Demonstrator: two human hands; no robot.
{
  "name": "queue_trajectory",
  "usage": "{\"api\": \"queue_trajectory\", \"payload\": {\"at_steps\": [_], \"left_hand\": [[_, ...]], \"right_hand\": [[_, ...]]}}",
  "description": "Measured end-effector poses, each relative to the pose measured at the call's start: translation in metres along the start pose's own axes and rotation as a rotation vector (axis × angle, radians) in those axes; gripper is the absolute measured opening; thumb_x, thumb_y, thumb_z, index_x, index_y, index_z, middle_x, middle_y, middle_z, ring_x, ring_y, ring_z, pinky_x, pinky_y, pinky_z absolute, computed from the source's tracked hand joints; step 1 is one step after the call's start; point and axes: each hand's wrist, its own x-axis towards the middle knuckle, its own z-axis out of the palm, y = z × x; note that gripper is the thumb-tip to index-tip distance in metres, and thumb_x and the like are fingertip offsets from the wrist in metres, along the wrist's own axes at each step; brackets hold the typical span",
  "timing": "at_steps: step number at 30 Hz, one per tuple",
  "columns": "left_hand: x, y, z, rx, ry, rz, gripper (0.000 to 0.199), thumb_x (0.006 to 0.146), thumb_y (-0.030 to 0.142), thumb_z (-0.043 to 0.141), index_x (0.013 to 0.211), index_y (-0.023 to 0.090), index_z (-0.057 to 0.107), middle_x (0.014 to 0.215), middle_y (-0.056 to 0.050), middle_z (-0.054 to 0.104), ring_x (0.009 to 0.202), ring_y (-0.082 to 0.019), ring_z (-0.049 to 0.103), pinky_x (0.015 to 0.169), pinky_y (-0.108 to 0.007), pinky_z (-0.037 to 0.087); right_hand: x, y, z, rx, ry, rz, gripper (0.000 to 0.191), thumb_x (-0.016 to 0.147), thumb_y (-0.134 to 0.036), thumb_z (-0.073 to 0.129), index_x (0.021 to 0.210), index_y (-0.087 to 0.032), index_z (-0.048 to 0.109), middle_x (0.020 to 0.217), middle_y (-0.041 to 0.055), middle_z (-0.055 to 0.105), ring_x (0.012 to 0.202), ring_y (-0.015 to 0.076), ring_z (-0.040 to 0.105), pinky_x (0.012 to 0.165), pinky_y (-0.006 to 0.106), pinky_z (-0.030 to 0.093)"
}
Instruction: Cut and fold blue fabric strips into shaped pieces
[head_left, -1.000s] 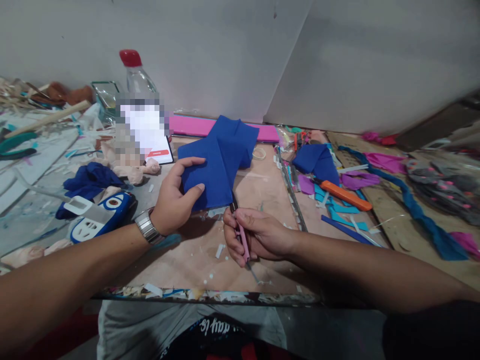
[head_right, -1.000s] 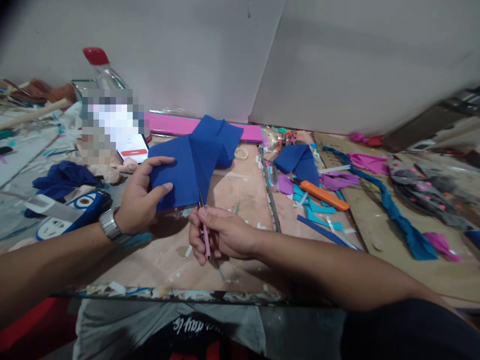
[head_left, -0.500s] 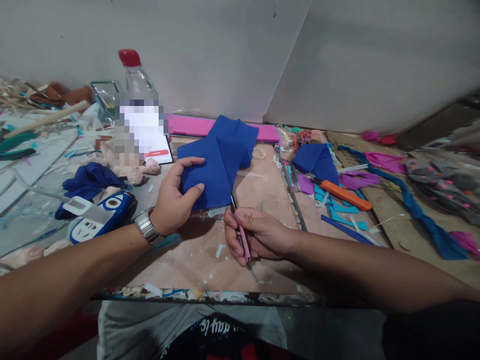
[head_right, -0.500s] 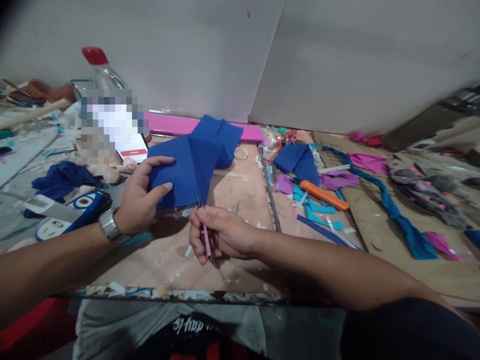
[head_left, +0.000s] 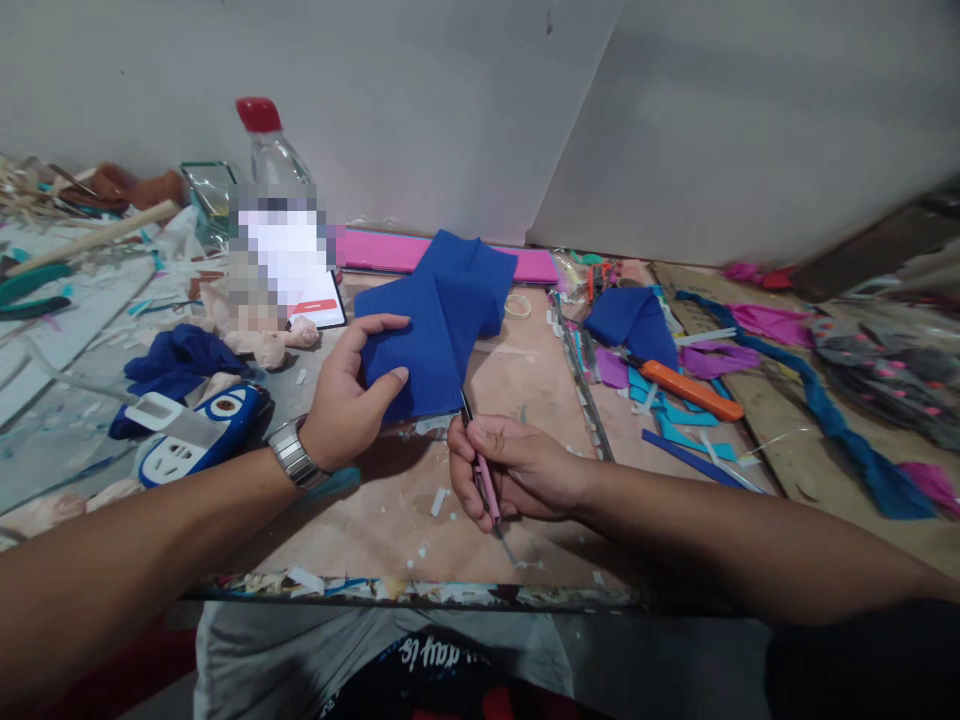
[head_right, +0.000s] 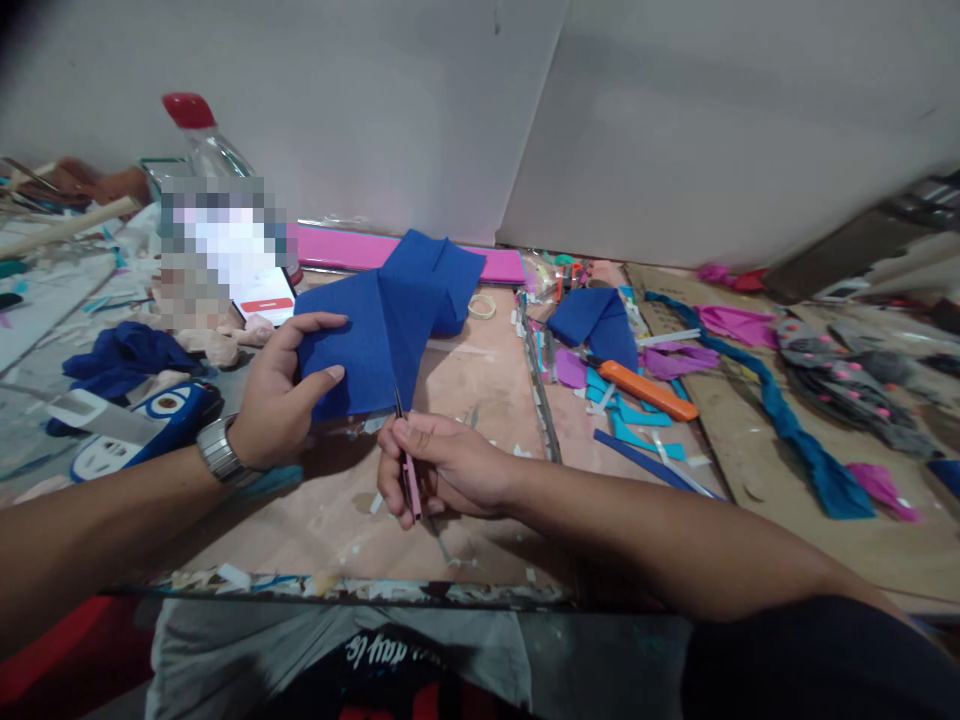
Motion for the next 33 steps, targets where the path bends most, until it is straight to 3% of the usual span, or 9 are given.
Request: {"api": "queue_trajectory", "payload": {"at_steps": [13,17,22,33], "left_hand": [[0.0,0.0027,0.0005,-0.008,0.007,0.003,0.039,0.084,0.02,0.064,0.122,0.022,0.065,0.128,-0.008,0.067,0.121,-0.028,0.062,0.11,-0.047,0.051],[-0.0003,0.0025,0.0004,-0.019,0.004,0.011,0.037,0.084,0.02,0.064,0.122,0.021,0.065,0.128,-0.008,0.068,0.121,-0.029,0.062,0.111,-0.048,0.05],[-0.0004,0.0,-0.0003,-0.007,0.014,0.023,0.037,0.085,0.02,0.064,0.122,0.021,0.065,0.126,-0.008,0.069,0.12,-0.029,0.062,0.111,-0.05,0.05],[-0.0005,-0.0021,-0.0009,-0.018,0.013,0.048,0.033,0.086,0.019,0.064,0.118,0.021,0.068,0.123,-0.007,0.072,0.116,-0.026,0.065,0.108,-0.046,0.053]], "right_hand": [[0.0006,0.0024,-0.0014,0.13,-0.081,-0.04,0.034,0.105,-0.054,0.056,0.109,-0.02,0.052,0.077,0.0013,0.069,0.067,0.0158,0.073,0.037,0.012,0.042],[0.0021,0.0023,0.0012,0.13,-0.065,-0.073,0.036,0.104,-0.051,0.058,0.115,-0.017,0.059,0.073,-0.0015,0.063,0.062,0.0142,0.07,0.036,0.013,0.045],[0.0036,0.0019,0.0019,0.117,-0.048,-0.062,0.039,0.097,-0.046,0.073,0.113,-0.012,0.065,0.073,-0.0005,0.066,0.06,0.0111,0.067,0.038,0.012,0.043],[0.0023,0.0015,-0.0011,0.155,-0.084,-0.047,0.038,0.1,-0.047,0.067,0.11,-0.011,0.065,0.077,0.0045,0.074,0.063,0.0139,0.073,0.038,0.014,0.044]]}}
